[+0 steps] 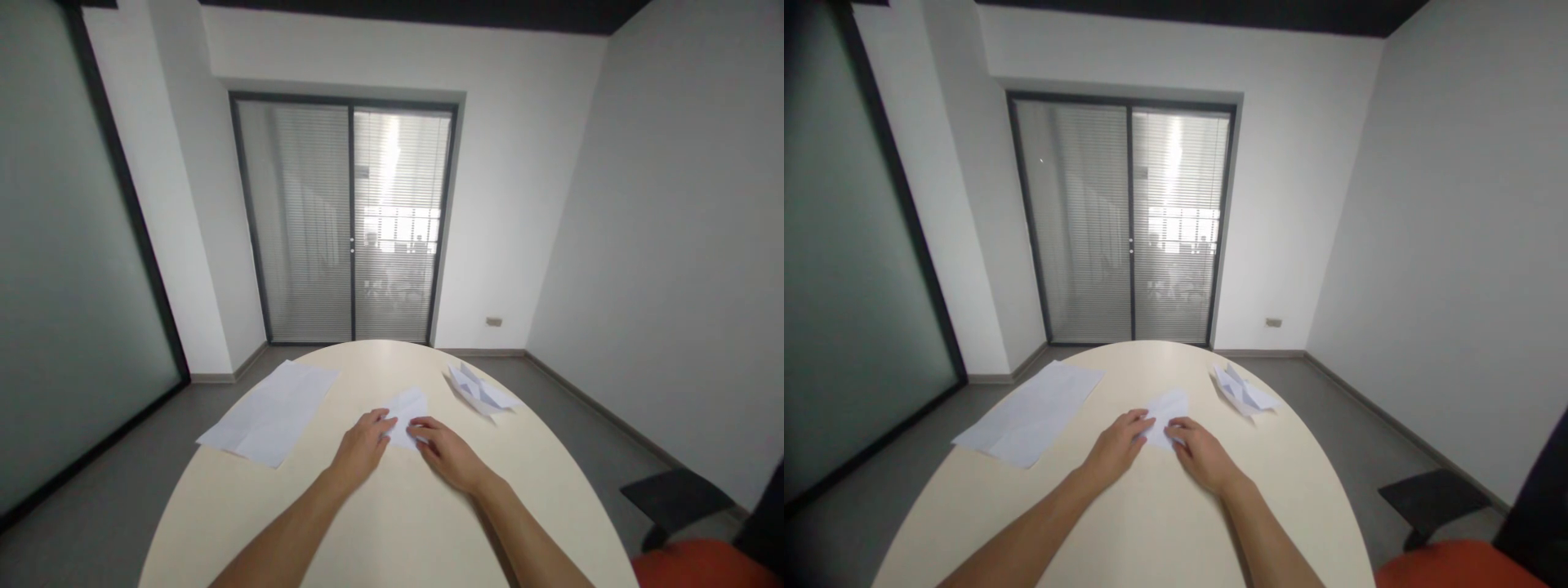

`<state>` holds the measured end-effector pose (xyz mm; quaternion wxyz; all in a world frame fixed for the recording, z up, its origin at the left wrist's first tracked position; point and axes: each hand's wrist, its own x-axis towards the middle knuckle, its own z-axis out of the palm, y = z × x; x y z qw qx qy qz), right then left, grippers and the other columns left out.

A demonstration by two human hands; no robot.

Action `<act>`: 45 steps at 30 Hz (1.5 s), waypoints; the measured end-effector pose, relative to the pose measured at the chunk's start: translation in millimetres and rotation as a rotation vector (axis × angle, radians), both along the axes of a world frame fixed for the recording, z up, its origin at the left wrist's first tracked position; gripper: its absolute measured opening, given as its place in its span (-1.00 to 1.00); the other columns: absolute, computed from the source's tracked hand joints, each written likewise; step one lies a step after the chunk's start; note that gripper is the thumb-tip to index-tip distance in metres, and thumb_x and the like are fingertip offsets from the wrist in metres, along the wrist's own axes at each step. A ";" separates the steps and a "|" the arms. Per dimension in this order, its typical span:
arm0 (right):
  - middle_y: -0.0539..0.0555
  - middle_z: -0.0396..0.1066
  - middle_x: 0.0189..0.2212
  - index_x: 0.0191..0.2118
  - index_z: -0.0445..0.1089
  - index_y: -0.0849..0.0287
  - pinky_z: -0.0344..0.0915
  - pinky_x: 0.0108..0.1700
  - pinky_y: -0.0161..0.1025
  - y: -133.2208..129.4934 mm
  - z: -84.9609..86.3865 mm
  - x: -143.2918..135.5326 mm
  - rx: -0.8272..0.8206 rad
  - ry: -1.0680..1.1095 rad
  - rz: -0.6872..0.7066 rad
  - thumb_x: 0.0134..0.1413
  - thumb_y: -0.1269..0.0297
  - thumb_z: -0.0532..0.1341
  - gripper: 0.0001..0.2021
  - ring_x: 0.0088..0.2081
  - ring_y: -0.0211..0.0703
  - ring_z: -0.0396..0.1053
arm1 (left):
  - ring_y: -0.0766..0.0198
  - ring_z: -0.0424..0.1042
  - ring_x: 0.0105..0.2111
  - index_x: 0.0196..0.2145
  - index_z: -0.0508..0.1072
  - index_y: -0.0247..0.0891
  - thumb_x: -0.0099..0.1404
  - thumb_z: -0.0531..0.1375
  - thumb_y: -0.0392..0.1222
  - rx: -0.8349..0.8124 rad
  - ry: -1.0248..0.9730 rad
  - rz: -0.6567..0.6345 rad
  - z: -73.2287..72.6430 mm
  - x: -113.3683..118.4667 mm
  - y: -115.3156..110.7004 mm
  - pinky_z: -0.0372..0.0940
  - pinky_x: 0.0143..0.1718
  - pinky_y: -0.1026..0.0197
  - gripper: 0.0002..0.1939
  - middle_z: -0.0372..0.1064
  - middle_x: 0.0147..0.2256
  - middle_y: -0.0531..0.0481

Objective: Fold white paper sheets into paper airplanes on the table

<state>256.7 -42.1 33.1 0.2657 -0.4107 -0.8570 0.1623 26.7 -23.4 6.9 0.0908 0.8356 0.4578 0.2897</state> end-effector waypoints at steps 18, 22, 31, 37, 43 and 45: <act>0.00 0.58 -0.28 -0.23 0.56 0.08 0.32 -0.09 -0.23 -11.4 10.4 -16.0 -0.085 -0.008 0.094 0.10 0.36 0.11 -0.73 -0.21 -0.11 0.46 | 0.06 0.30 0.07 -0.03 0.49 -0.22 0.29 0.17 -0.18 0.082 0.065 -0.082 0.3 2.2 -4.4 0.17 0.15 -0.01 -0.69 0.40 0.05 -0.11; 0.14 0.51 -0.07 -0.03 0.48 0.15 0.32 0.04 -0.13 -6.5 -2.6 -11.8 -0.034 0.027 -0.031 0.08 0.27 0.17 -0.67 -0.04 -0.03 0.42 | 0.05 0.25 0.12 0.06 0.43 -0.23 0.29 0.15 -0.15 0.057 0.085 -0.108 -2.6 1.6 -5.3 0.13 0.19 -0.02 -0.61 0.34 0.12 -0.13; 0.29 0.06 0.30 0.27 0.17 0.26 -0.08 0.31 0.14 1.4 -10.2 -3.8 -0.109 -0.244 -0.237 0.21 0.06 0.08 -0.41 0.33 0.13 -0.03 | 0.00 0.03 0.28 0.24 0.24 -0.21 0.33 0.08 0.11 -0.029 0.250 -0.116 3.3 2.5 -15.0 -0.06 0.30 -0.04 -0.40 0.08 0.29 -0.10; 0.15 0.01 0.33 0.31 0.10 0.10 -0.19 0.34 0.12 -4.8 -4.2 -11.0 -0.117 -0.238 -0.082 0.26 0.06 0.00 -0.45 0.36 0.07 -0.14 | 0.00 -0.02 0.30 0.29 0.16 -0.18 0.35 0.05 0.10 -0.069 0.266 -0.145 8.3 0.0 -16.4 -0.07 0.29 -0.07 -0.38 0.02 0.31 -0.11; 0.18 -0.07 0.35 0.34 0.04 0.15 -0.20 0.34 0.09 -0.9 -11.3 -14.4 -0.147 -0.237 -0.100 0.27 -0.04 -0.04 -0.38 0.37 0.09 -0.17 | -0.01 -0.07 0.32 0.30 0.11 -0.14 0.34 0.05 0.10 -0.107 0.264 -0.143 9.2 0.2 -17.6 -0.12 0.30 -0.12 -0.36 -0.03 0.33 -0.09; 0.21 -0.14 0.37 0.36 -0.02 0.19 -0.23 0.35 0.08 1.7 -15.3 -14.3 -0.163 -0.281 -0.171 0.26 -0.10 -0.06 -0.32 0.38 0.11 -0.22 | -0.01 -0.09 0.32 0.29 0.13 -0.15 0.33 0.04 0.12 -0.121 0.268 -0.132 9.4 0.6 -18.1 -0.14 0.30 -0.13 -0.36 -0.05 0.33 -0.09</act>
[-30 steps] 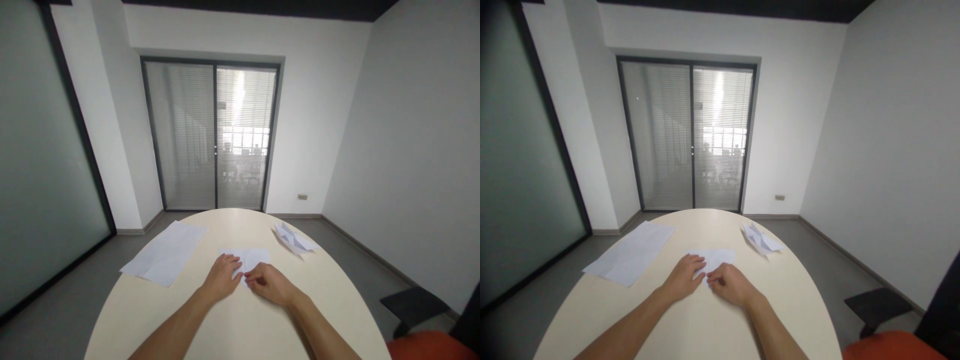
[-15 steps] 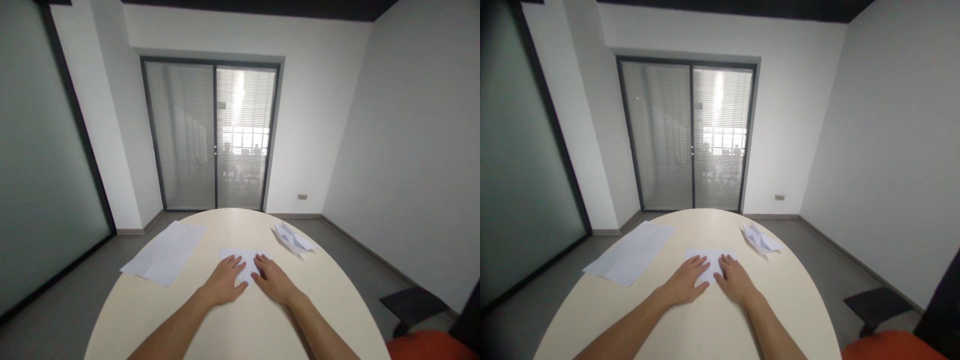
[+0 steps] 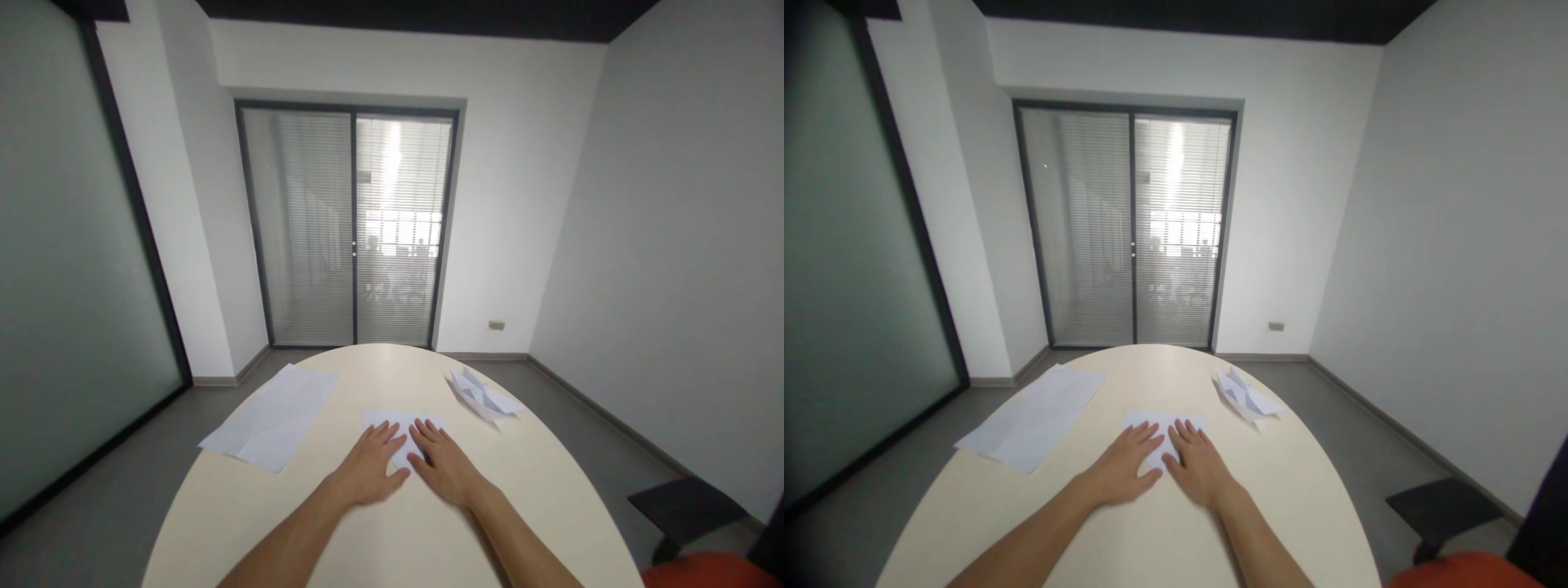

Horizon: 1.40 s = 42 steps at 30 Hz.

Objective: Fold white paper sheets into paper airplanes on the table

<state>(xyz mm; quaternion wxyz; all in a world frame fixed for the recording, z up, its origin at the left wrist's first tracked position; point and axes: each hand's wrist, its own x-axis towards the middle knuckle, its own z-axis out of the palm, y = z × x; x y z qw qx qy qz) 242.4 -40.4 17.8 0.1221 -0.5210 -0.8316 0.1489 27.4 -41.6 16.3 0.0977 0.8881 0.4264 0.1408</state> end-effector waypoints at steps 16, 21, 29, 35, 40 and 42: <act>0.14 -0.28 0.40 0.38 -0.12 0.00 -0.25 0.31 0.07 9.7 -5.2 -21.0 0.006 -0.188 -0.163 0.22 -0.25 -0.16 -0.28 0.39 0.14 -0.32 | 0.02 -0.28 0.36 0.36 -0.08 -0.33 0.39 -0.14 0.03 -0.045 0.114 0.147 -5.3 3.0 6.1 -0.26 0.32 -0.06 -0.32 -0.31 0.37 -0.17; 0.16 -0.08 0.37 0.34 0.03 0.00 -0.18 0.28 0.04 9.2 -4.2 -22.0 0.123 -0.121 -0.163 0.24 -0.14 -0.08 -0.37 0.36 0.11 -0.15 | -0.02 -0.26 0.35 0.36 -0.07 -0.38 0.38 -0.16 0.05 -0.081 0.165 0.153 2.2 2.3 15.0 -0.23 0.32 -0.07 -0.30 -0.30 0.37 -0.21; 0.17 -0.07 0.36 0.33 0.06 0.08 -0.16 0.28 0.01 20.0 0.3 -21.0 0.096 -0.104 -0.178 0.23 -0.07 -0.04 -0.37 0.36 0.08 -0.15 | 0.00 -0.24 0.35 0.35 -0.03 -0.26 0.38 -0.16 0.04 -0.031 0.137 0.210 1.9 6.8 24.8 -0.24 0.31 -0.07 -0.34 -0.26 0.38 -0.11; 0.14 0.24 0.23 0.16 0.35 0.08 0.02 0.23 -0.06 19.9 13.9 -14.0 0.161 -0.055 -0.201 0.22 0.03 -0.01 -0.51 0.25 0.03 0.13 | -0.02 0.09 0.23 0.22 0.26 -0.13 0.32 0.00 0.07 0.092 -0.004 0.169 5.9 1.7 17.4 -0.06 0.24 -0.07 -0.44 0.12 0.25 -0.13; 0.16 0.31 0.17 0.13 0.38 0.16 0.03 0.25 -0.12 16.8 16.6 -11.2 0.183 0.025 -0.097 0.23 0.10 -0.02 -0.53 0.20 -0.02 0.21 | 0.04 0.15 0.19 0.16 0.32 -0.16 0.30 0.06 0.01 0.116 -0.057 0.098 7.2 2.7 16.5 -0.02 0.25 0.02 -0.49 0.22 0.17 -0.15; 0.15 0.16 0.27 0.24 0.25 0.16 -0.07 0.30 -0.06 17.2 13.2 -11.7 0.128 0.018 -0.038 0.25 0.07 -0.05 -0.47 0.29 0.01 0.07 | 0.01 0.01 0.28 0.25 0.20 -0.13 0.32 0.02 0.03 0.062 -0.034 0.089 3.6 2.7 18.1 -0.11 0.29 -0.04 -0.43 0.09 0.27 -0.13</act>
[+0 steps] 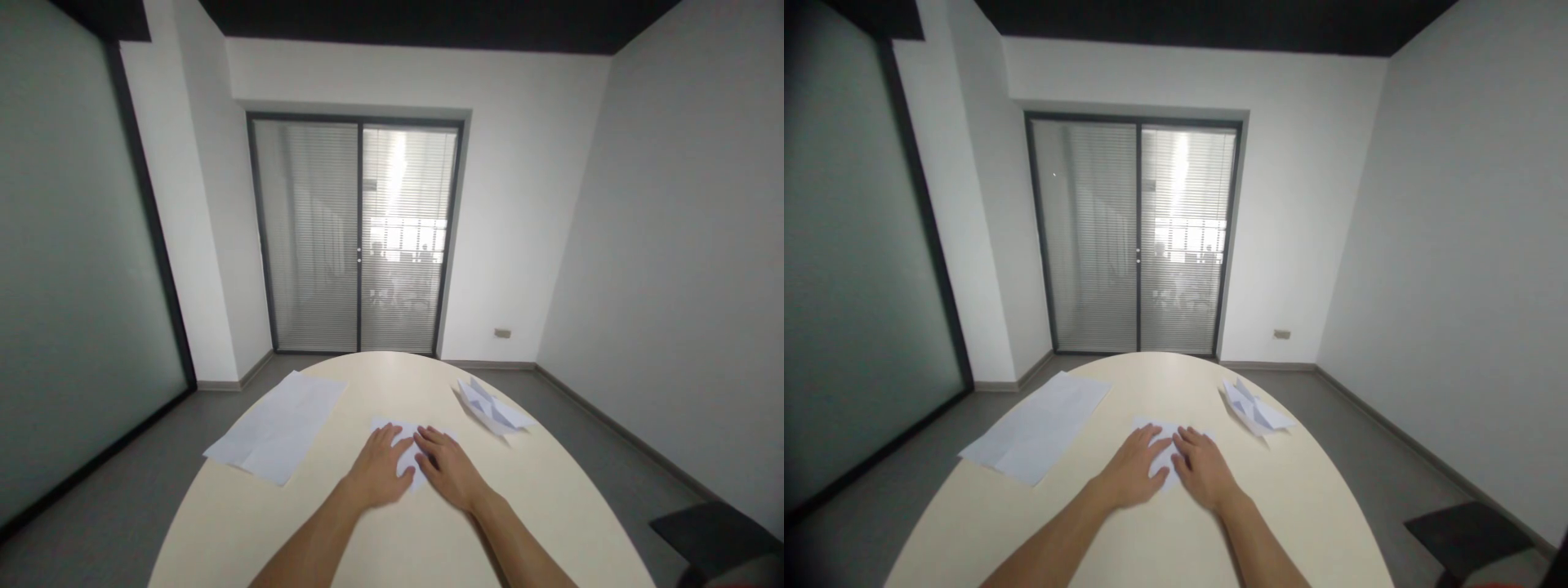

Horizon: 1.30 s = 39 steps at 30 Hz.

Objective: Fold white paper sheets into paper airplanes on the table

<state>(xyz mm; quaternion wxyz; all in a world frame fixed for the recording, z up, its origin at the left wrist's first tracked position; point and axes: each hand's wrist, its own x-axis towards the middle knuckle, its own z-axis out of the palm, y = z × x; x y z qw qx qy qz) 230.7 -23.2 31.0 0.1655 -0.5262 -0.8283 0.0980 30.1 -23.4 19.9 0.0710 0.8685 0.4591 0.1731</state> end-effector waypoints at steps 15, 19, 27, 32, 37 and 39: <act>0.20 -0.15 0.38 0.35 0.00 0.28 -0.35 0.35 0.13 -0.8 -3.3 6.3 -0.052 -0.123 -0.219 0.26 0.02 -0.09 -0.36 0.39 0.08 -0.26 | -0.11 -0.14 0.33 0.31 0.10 -0.09 0.33 -0.04 0.22 -0.090 0.078 0.015 5.6 0.7 -5.6 -0.19 0.29 -0.17 -0.32 -0.11 0.35 -0.10; 0.13 -0.17 0.39 0.36 -0.04 0.18 -0.29 0.36 0.04 -3.5 -3.2 4.7 -0.061 -0.076 -0.010 0.27 0.08 -0.08 -0.39 0.39 -0.02 -0.27 | -0.10 -0.08 0.31 0.30 0.12 -0.03 0.32 -0.02 0.22 -0.060 0.061 0.007 7.6 -0.8 -7.8 -0.16 0.28 -0.16 -0.34 -0.07 0.34 -0.07; 0.19 -0.21 0.38 0.38 -0.11 0.25 -0.28 0.36 0.02 -6.7 1.0 2.6 -0.155 -0.094 -0.050 0.27 -0.06 -0.12 -0.31 0.39 0.05 -0.28 | 0.00 -0.11 0.33 0.31 0.12 -0.12 0.40 -0.10 0.08 -0.067 0.063 0.068 1.4 2.0 -4.3 -0.15 0.30 -0.07 -0.42 -0.08 0.34 -0.07; 0.14 -0.21 0.39 0.37 -0.08 0.09 -0.28 0.35 0.09 -11.0 5.1 3.5 -0.136 -0.086 -0.007 0.22 -0.21 -0.10 -0.27 0.39 0.13 -0.31 | -0.01 -0.22 0.35 0.34 0.04 -0.18 0.37 -0.09 0.12 -0.109 0.069 0.121 1.3 4.4 -3.3 -0.20 0.31 -0.09 -0.35 -0.20 0.36 -0.11; 0.12 -0.23 0.39 0.38 -0.10 0.05 -0.30 0.35 0.08 -9.9 7.3 3.9 -0.141 -0.087 -0.012 0.19 -0.27 -0.11 -0.25 0.39 0.13 -0.32 | -0.05 -0.30 0.35 0.35 -0.01 -0.16 0.36 -0.09 0.13 -0.131 0.079 0.159 7.4 5.4 -5.9 -0.24 0.31 -0.14 -0.33 -0.29 0.37 -0.09; 0.10 -0.24 0.39 0.37 -0.10 0.03 -0.31 0.35 0.09 -8.5 7.5 3.7 -0.142 -0.089 -0.024 0.19 -0.26 -0.09 -0.25 0.39 0.13 -0.33 | -0.08 -0.31 0.35 0.35 0.00 -0.11 0.35 -0.08 0.14 -0.135 0.074 0.172 9.8 5.3 -6.3 -0.24 0.31 -0.16 -0.33 -0.29 0.37 -0.06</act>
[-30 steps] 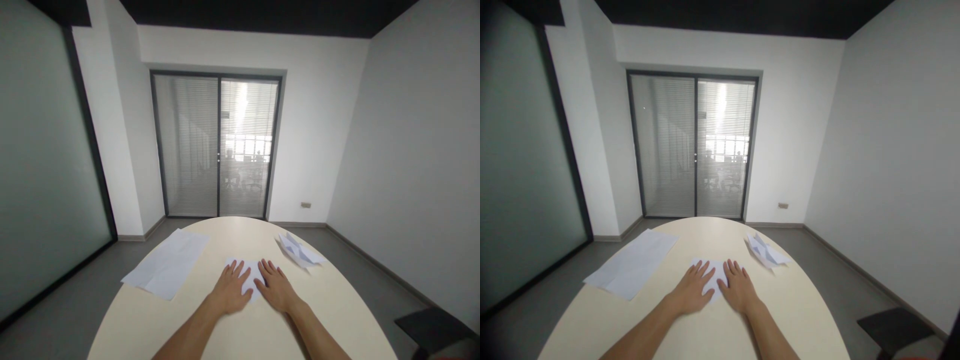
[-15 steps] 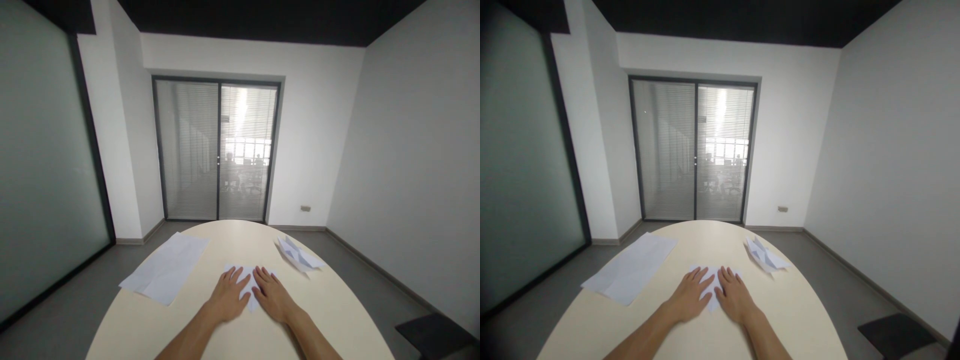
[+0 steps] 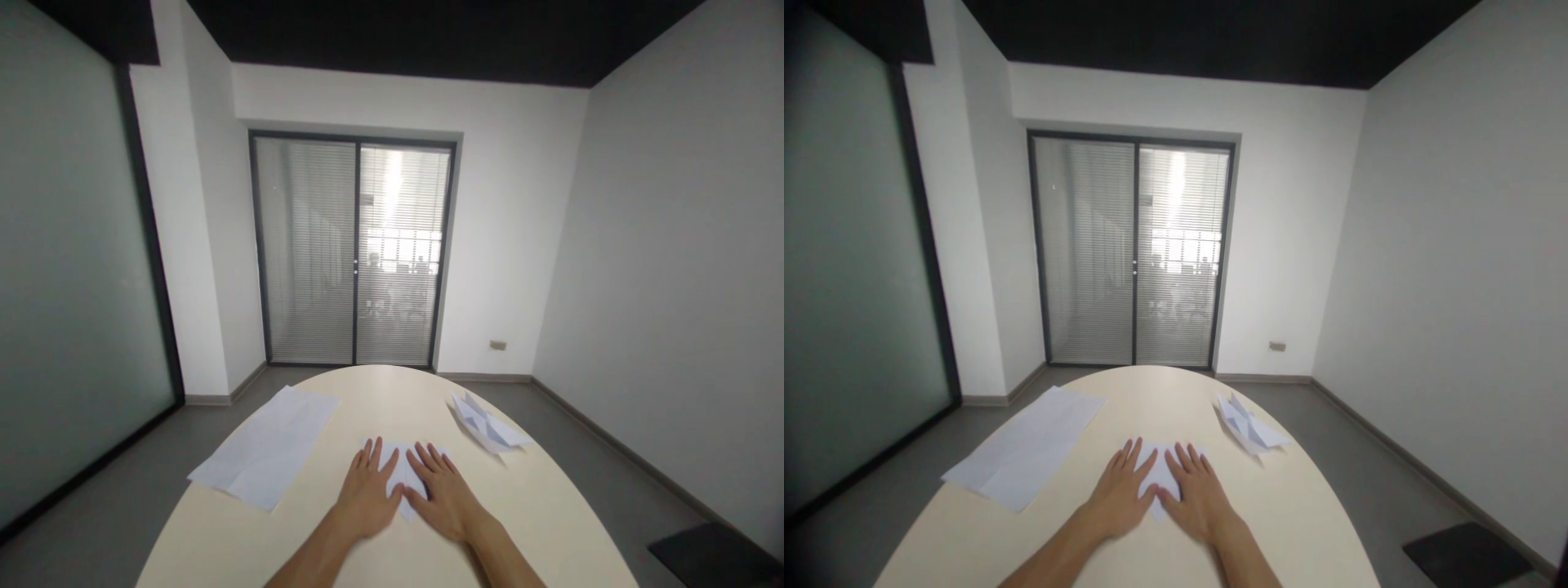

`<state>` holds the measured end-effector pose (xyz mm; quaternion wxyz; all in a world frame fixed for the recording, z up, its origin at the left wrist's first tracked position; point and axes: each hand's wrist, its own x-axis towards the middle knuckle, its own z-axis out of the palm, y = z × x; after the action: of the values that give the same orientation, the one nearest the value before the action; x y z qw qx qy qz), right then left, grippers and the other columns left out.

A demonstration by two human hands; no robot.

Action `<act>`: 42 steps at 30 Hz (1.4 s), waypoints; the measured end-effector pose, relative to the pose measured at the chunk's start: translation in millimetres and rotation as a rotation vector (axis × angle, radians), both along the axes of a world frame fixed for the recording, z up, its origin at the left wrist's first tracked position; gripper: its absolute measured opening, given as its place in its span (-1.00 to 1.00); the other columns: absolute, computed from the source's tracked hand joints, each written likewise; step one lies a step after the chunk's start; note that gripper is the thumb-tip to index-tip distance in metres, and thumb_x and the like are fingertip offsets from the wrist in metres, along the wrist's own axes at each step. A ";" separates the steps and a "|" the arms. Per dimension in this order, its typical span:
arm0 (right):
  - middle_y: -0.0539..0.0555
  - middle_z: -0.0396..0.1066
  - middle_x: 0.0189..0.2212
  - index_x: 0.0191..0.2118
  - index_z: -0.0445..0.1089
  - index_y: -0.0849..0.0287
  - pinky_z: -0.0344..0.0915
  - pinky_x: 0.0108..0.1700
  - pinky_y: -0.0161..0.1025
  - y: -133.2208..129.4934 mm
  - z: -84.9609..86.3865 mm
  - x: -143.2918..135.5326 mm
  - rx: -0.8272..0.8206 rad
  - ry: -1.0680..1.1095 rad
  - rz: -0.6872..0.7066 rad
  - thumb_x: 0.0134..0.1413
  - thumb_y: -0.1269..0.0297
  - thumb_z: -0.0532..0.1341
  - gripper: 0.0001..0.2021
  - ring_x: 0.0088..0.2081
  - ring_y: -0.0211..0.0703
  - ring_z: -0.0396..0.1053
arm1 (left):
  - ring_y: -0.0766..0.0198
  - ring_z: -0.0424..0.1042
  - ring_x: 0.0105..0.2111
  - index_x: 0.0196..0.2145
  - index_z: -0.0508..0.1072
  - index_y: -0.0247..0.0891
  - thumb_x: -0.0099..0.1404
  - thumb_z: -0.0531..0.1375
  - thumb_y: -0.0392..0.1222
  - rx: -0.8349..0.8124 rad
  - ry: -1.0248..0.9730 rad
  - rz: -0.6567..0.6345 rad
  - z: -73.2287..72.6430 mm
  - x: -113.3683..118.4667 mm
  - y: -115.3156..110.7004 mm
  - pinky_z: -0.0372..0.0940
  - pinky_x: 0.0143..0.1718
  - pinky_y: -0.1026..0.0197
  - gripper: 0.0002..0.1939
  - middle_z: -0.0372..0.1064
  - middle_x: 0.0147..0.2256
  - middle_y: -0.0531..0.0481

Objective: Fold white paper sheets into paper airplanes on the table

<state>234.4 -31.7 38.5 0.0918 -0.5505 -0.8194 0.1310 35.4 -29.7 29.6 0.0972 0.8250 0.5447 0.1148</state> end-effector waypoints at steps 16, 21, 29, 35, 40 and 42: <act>0.10 -0.26 0.39 0.38 -0.08 0.08 -0.30 0.35 0.13 12.8 -7.4 2.7 0.019 -0.060 -0.146 0.21 -0.21 -0.10 -0.27 0.39 0.14 -0.32 | -0.07 -0.33 0.35 0.34 0.01 -0.11 0.34 -0.08 0.16 -0.006 -0.013 0.025 -1.8 -1.7 4.5 -0.27 0.31 -0.16 -0.32 -0.29 0.37 -0.06; 0.07 -0.25 0.39 0.37 -0.07 0.06 -0.31 0.35 0.14 15.6 -9.6 2.1 0.028 -0.069 -0.166 0.25 -0.14 -0.12 -0.33 0.39 0.11 -0.33 | -0.04 -0.31 0.35 0.34 0.01 -0.10 0.36 -0.09 0.14 -0.014 -0.017 0.022 -5.2 -2.7 8.6 -0.27 0.31 -0.13 -0.34 -0.28 0.37 -0.09; 0.07 -0.20 0.39 0.36 -0.04 0.07 -0.26 0.34 0.13 19.0 -10.5 7.8 0.025 -0.070 -0.213 0.30 0.01 -0.18 -0.41 0.39 0.06 -0.27 | -0.02 -0.19 0.34 0.31 0.11 -0.09 0.39 -0.09 0.01 0.023 -0.011 0.020 -2.5 -0.7 14.3 -0.18 0.29 -0.11 -0.43 -0.15 0.35 -0.08; 0.11 -0.12 0.37 0.33 0.06 0.08 -0.20 0.33 0.15 19.0 -8.6 10.9 0.049 -0.040 -0.226 0.30 0.07 -0.15 -0.45 0.38 0.08 -0.21 | -0.04 -0.05 0.31 0.26 0.23 -0.08 0.38 -0.06 -0.07 0.085 -0.033 0.036 -6.0 0.0 18.0 -0.07 0.26 -0.10 -0.49 0.00 0.31 -0.11; 0.11 0.03 0.33 0.25 0.24 0.02 -0.27 0.34 0.17 18.9 -2.4 11.2 0.160 0.028 -0.163 0.27 0.17 -0.05 -0.53 0.37 0.07 -0.14 | -0.05 0.05 0.27 0.19 0.34 -0.07 0.36 -0.03 -0.11 0.121 -0.079 0.058 -9.5 -1.0 23.7 -0.01 0.23 -0.08 -0.53 0.10 0.28 -0.10; 0.09 0.06 0.32 0.21 0.30 0.02 -0.25 0.35 0.13 17.0 1.0 9.8 0.195 0.086 -0.078 0.25 0.21 -0.01 -0.55 0.36 0.03 -0.13 | -0.03 0.09 0.25 0.17 0.36 -0.07 0.36 -0.01 -0.12 0.132 -0.099 0.062 -10.1 -1.3 25.7 0.00 0.23 -0.07 -0.54 0.14 0.26 -0.09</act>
<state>244.2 -14.7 39.5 0.1849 -0.5642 -0.8016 0.0705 34.0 -4.0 19.6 0.0658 0.8056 0.5560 0.1939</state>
